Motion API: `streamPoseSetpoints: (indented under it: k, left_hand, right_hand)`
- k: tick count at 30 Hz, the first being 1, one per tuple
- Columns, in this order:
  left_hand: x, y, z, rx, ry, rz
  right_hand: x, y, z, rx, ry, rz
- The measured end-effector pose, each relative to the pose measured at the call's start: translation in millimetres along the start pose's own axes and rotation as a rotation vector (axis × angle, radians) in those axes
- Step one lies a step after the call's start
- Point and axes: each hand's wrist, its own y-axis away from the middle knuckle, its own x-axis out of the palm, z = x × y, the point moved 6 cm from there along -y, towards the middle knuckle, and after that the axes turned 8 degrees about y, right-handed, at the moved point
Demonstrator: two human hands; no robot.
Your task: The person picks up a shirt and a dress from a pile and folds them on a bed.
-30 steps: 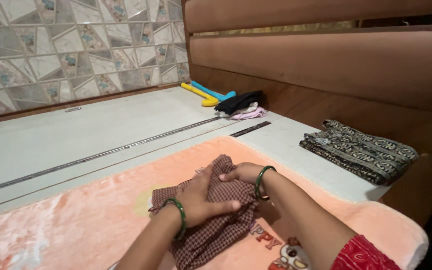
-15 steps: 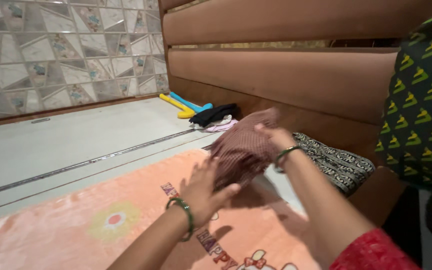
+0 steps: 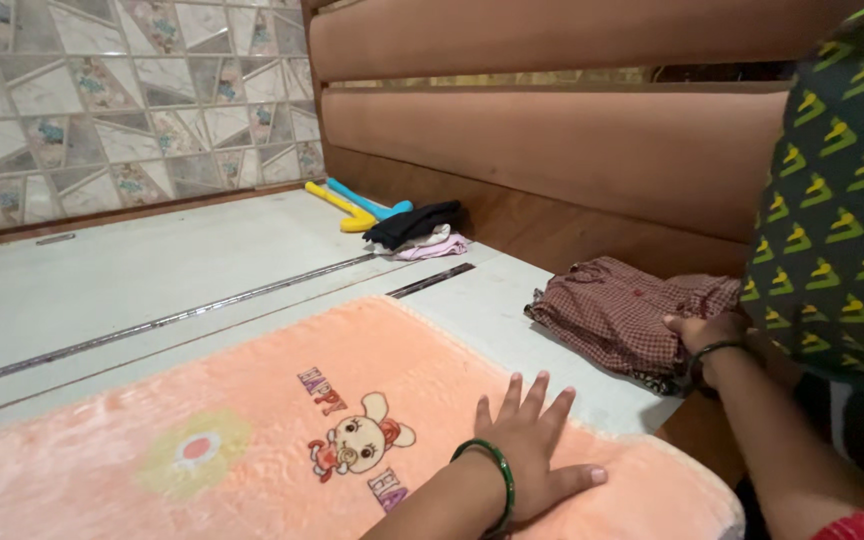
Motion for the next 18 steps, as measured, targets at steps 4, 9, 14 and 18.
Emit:
streamPoseSetpoints:
  k: [4, 9, 14, 18]
  left_hand:
    - [-6.2, 6.0, -0.5, -0.012, 0.005, 0.044]
    - [-18.5, 40.1, 3.7, -0.010, -0.006, 0.028]
    - [-32.9, 100.8, 38.7, -0.108, -0.088, 0.002]
    - [-50.8, 161.0, 82.5, -0.251, -0.083, -0.061]
  right_hand:
    - [0.3, 12.0, 11.6, -0.036, -0.128, -0.032]
    - [-34.1, 79.9, 42.2, -0.223, -0.108, 0.006]
    - [-72.5, 201.5, 92.2, -0.456, 0.581, -0.064]
    - [-43.5, 297.1, 149.4, -0.889, 0.455, 0.312]
